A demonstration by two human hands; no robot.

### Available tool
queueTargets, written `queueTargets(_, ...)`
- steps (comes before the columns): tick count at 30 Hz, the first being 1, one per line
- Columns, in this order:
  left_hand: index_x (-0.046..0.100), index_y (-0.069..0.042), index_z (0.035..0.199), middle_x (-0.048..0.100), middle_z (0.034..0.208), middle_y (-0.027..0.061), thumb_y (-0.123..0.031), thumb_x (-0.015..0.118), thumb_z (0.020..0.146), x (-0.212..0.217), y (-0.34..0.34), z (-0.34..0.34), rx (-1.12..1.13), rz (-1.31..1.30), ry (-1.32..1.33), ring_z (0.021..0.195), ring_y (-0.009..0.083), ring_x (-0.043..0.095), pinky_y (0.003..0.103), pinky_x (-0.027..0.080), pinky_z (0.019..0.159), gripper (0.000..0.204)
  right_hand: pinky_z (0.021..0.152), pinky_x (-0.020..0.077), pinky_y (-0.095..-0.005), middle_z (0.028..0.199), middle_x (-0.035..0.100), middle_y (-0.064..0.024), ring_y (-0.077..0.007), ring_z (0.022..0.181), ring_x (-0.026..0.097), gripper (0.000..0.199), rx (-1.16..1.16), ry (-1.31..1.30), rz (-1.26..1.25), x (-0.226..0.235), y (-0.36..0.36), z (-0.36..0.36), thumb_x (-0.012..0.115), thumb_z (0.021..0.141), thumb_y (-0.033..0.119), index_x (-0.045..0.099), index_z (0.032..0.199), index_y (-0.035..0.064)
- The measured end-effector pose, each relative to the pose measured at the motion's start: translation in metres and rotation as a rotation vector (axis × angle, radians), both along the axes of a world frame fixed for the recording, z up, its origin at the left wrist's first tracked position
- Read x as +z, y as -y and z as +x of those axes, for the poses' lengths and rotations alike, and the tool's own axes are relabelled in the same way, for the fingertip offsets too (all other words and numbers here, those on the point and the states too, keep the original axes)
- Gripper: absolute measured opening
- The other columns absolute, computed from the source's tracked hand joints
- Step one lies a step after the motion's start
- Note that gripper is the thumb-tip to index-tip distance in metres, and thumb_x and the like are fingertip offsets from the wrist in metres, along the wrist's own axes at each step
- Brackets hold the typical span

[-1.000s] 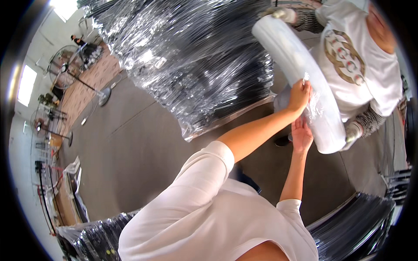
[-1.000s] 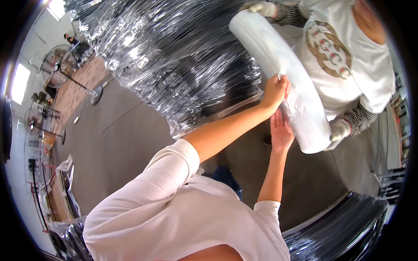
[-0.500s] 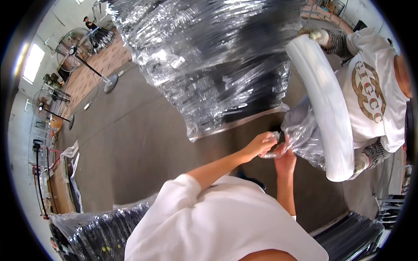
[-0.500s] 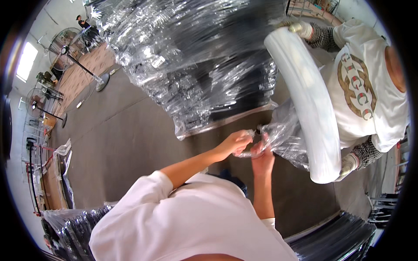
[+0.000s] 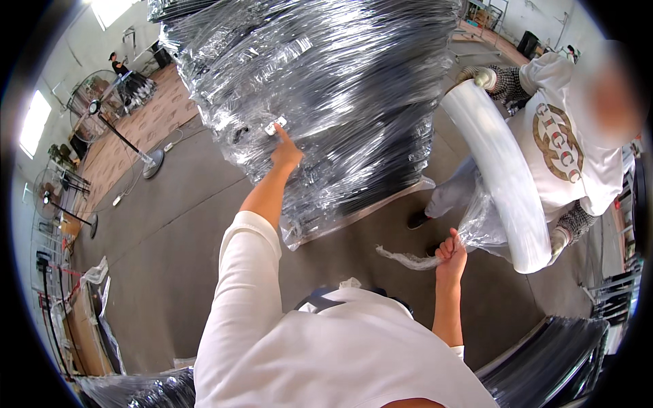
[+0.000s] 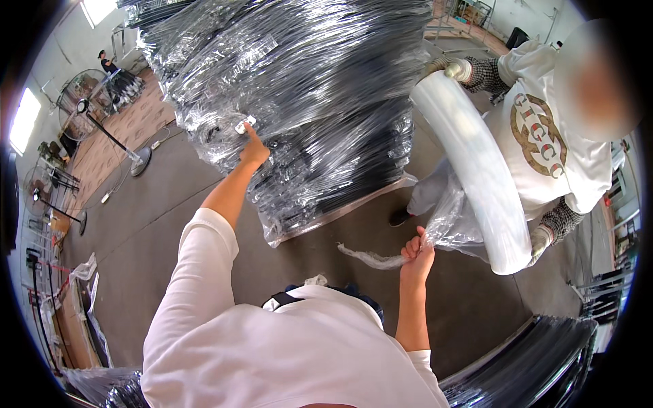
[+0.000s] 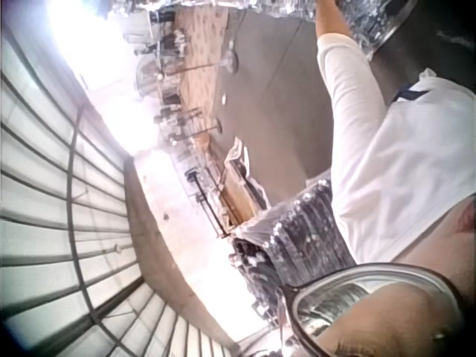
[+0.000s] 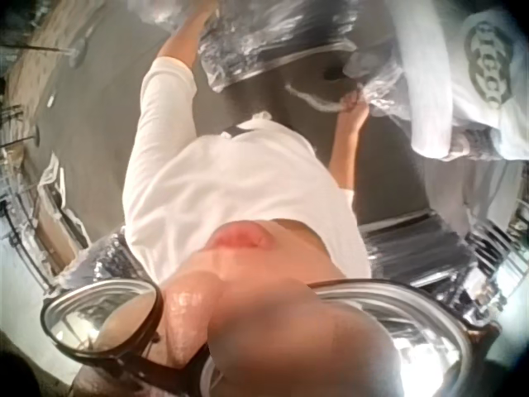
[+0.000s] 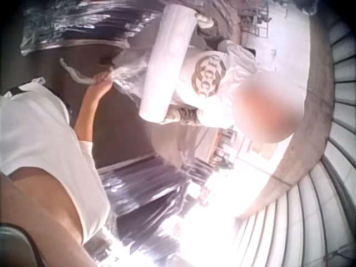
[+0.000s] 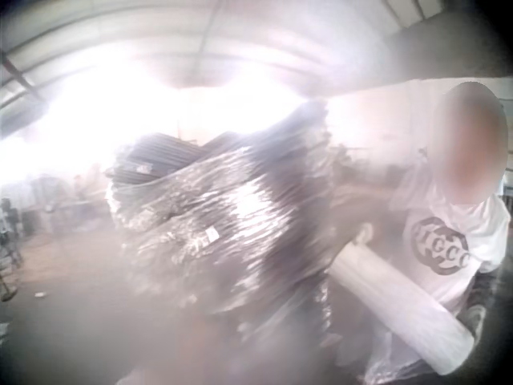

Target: The person wraps a stack of black plastic chairs with clear plastic film in a warehouse setting. They pull the film from a roll, encircle the stack, and smooth the film to secure it. The person also handles a label and interacts with a coworker during the process.

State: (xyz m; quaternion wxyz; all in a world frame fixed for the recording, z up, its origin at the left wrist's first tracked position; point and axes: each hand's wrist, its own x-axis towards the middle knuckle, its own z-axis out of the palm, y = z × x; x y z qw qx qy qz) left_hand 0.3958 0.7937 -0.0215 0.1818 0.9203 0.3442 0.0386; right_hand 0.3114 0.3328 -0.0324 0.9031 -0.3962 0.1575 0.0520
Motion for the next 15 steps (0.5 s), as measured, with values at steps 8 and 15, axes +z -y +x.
queueTargets(8,0.062,0.0,0.095,0.066,0.086,0.0121,-0.023,0.051,0.083,-0.03,0.099,0.018,-0.784,-0.543,-0.027,0.079,0.0235,0.063,0.034,0.045,0.072,0.027,0.046,0.0262,-0.0226,0.059,0.031,0.0047,-0.0065,0.049,0.03,0.031,-0.17,0.024,-0.125,-0.006,-0.043,-0.023,0.048,0.088,0.02,0.047,0.111,-0.0019)
queueTargets(15,0.055,0.002,0.106,0.061,0.096,0.0119,-0.042,0.06,0.084,0.011,0.292,-0.079,-1.053,-1.052,0.04,0.091,0.0165,0.056,0.029,0.045,0.079,0.049,0.048,0.041,-0.0255,0.07,0.057,-0.0014,-0.0099,0.059,0.052,0.013,-0.244,-0.02,-0.183,-0.011,-0.079,-0.033,0.049,0.089,0.014,0.059,0.088,0.006)
